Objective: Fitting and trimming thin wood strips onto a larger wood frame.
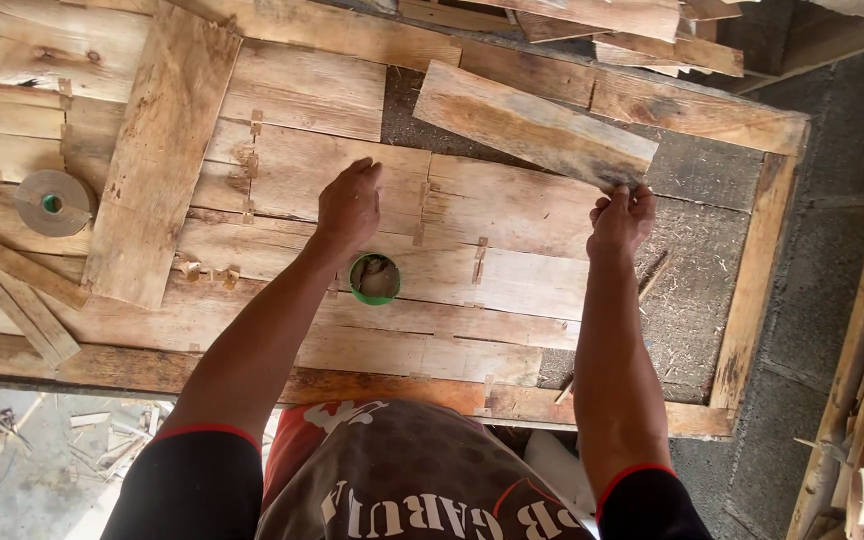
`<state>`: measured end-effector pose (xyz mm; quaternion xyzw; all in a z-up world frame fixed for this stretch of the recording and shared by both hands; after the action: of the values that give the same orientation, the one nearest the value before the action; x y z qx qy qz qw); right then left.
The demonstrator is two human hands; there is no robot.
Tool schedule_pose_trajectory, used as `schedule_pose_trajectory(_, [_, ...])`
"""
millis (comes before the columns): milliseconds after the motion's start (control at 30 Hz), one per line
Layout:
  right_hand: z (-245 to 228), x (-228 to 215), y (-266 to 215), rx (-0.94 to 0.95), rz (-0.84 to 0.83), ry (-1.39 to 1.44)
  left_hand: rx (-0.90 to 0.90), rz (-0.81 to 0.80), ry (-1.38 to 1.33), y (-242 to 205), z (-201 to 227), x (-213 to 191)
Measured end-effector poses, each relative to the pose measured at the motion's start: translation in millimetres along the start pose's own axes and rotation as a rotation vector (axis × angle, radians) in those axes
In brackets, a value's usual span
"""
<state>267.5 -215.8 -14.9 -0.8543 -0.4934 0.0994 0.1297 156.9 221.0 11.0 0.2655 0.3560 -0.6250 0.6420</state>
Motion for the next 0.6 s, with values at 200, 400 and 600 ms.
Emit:
schedule_pose_trajectory(200, [2,28,15,0.044,-0.042,-0.114,0.25,-0.067,0.329,17,-12,21])
schedule_pose_trajectory(400, [13,39,24,0.058,-0.031,-0.238,0.214,-0.075,0.343,30,-19,42])
schedule_pose_trajectory(600, [17,48,23,0.03,-0.098,-0.284,0.222,-0.095,0.359,32,-19,39])
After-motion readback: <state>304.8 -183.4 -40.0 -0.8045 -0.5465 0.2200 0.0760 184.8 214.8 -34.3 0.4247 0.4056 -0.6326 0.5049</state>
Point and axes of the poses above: each hand's wrist, its own y-axis towards the middle knuckle, its own x-axis out of the palm, z = x × y, the point moved 2 cm from there along y, towards the middle knuckle, and after that the axes turned 2 degrees about -y, right-handed, at the moved point
